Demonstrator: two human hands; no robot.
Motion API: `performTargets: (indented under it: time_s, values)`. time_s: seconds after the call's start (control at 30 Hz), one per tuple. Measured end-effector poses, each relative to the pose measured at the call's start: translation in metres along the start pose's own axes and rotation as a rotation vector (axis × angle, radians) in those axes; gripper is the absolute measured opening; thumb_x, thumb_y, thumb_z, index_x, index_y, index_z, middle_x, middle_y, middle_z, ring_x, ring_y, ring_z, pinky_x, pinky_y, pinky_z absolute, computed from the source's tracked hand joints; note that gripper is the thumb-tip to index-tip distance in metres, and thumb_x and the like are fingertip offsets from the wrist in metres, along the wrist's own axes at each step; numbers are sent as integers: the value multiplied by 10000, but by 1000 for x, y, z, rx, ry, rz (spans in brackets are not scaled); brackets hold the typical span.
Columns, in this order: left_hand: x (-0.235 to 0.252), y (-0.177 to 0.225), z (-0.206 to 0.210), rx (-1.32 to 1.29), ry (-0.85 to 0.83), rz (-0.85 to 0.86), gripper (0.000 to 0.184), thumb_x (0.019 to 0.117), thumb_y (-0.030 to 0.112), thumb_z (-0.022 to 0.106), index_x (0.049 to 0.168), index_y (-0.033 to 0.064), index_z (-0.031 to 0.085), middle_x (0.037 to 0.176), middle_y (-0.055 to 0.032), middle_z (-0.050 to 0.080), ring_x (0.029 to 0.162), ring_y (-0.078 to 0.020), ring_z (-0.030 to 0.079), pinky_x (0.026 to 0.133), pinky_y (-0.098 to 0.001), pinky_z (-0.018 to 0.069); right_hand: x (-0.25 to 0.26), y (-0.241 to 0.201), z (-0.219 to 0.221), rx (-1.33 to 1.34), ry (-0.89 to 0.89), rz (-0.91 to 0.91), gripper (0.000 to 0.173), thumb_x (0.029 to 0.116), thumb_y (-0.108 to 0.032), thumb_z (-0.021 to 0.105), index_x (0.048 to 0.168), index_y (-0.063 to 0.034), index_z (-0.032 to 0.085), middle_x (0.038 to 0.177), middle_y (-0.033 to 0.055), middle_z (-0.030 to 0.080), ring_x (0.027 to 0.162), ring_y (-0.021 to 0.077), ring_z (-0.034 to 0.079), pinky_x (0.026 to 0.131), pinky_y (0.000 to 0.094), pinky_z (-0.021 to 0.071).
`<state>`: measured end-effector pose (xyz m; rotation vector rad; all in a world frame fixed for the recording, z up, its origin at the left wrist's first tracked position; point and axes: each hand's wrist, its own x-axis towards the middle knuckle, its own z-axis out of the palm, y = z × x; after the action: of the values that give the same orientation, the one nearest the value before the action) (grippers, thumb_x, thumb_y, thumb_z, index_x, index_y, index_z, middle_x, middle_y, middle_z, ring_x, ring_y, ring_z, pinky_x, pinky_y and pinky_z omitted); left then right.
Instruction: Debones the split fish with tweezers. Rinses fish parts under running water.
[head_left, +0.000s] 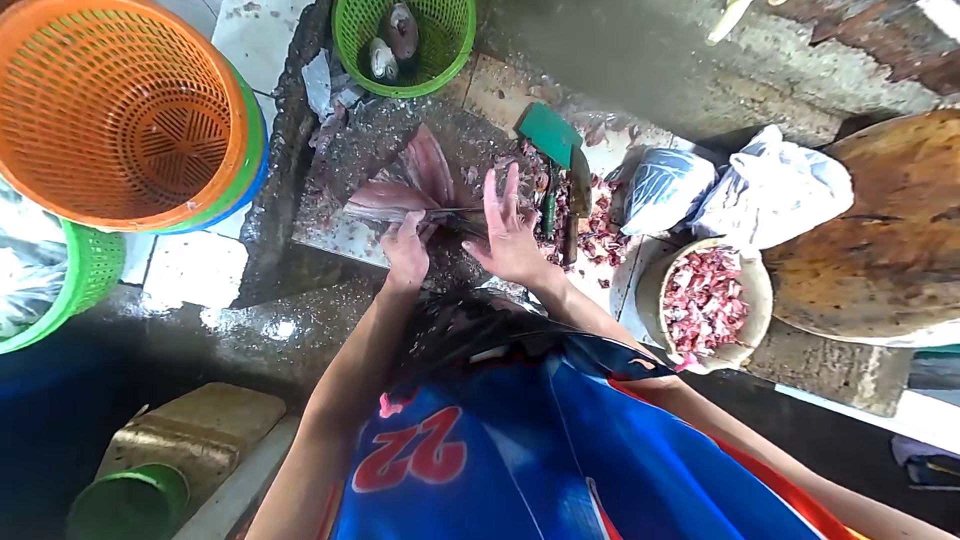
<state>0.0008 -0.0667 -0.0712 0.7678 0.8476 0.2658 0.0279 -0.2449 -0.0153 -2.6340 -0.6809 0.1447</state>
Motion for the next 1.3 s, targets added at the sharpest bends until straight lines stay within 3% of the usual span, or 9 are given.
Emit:
performTargets:
  time_s: [0.23, 0.43, 0.57, 0.63, 0.73, 0.83, 0.9, 1.07, 1.3]
  values:
    - [1, 2, -6, -11, -34, 31, 104, 936, -9, 644, 1035, -33, 623, 920, -159, 708, 832, -282, 721, 806, -485, 625, 20, 4, 8, -76, -155, 2, 1108, 886, -525, 712, 1673, -312, -40, 1727, 211, -23, 1428, 514, 404, 1006, 826, 310]
    - [2, 3, -11, -78, -41, -26, 52, 966, 12, 597, 1008, -2, 624, 899, -137, 690, 833, -264, 698, 813, -471, 611, 26, 27, -4, 709, -227, 251, 730, 1019, -245, 621, 1652, -231, 257, 1228, 52, 733, 951, 170, 719, 827, 410, 595]
    - [3, 4, -12, -195, -17, -122, 164, 1007, 72, 542, 1151, 2, 576, 1032, -141, 660, 954, -260, 675, 901, -439, 582, 9, 29, 2, 1657, 4, 218, 822, 1047, -244, 506, 1658, -334, -36, 1642, 66, 363, 1214, 151, 619, 928, 344, 566]
    - [4, 2, -12, -182, -26, -73, 205, 1001, 45, 560, 1185, -43, 580, 1073, -188, 682, 984, -302, 693, 909, -479, 594, 12, 29, 5, 1154, 51, -18, 1068, 975, -291, 655, 1641, -148, -168, 1736, 148, 46, 1516, 301, 361, 1177, 460, 438]
    - [0, -2, -15, -130, -29, -60, 126, 975, 17, 597, 1083, -47, 611, 992, -185, 699, 910, -307, 711, 865, -496, 610, 18, 22, -2, 193, 48, -18, 787, 963, -326, 664, 1648, -233, 286, 1521, 49, 562, 1161, 295, 687, 985, 639, 486]
    - [1, 1, -18, -152, -32, -121, 132, 994, 36, 565, 1110, -20, 597, 997, -160, 677, 918, -282, 692, 886, -468, 597, 25, 32, -1, 1021, 87, 196, 666, 1024, -90, 548, 1636, -125, 288, 1290, 120, 708, 819, 147, 709, 662, 296, 587]
    - [3, 3, -20, -152, -17, -114, 146, 993, 29, 562, 1121, -28, 601, 1014, -165, 686, 930, -282, 699, 885, -462, 601, 24, 34, -1, 1382, 55, 60, 956, 968, -80, 613, 1671, -227, -18, 1671, 94, 320, 1277, 236, 605, 944, 403, 586]
    - [5, 6, -27, -8, -31, -56, 232, 903, -69, 678, 1126, -57, 615, 1034, -186, 717, 935, -300, 724, 853, -482, 620, 14, 13, -20, 10, -275, -81, 923, 778, -11, 702, 1589, -345, 412, 1427, 94, 632, 1165, 361, 673, 1026, 745, 401]
    - [8, 6, -31, 201, -72, 107, 526, 681, -151, 842, 1151, -56, 628, 1075, -178, 730, 970, -286, 734, 861, -465, 639, -21, 43, -29, 88, -504, -53, 599, 841, -139, 757, 1424, -212, 635, 1217, 79, 716, 1124, 294, 666, 1014, 615, 491]
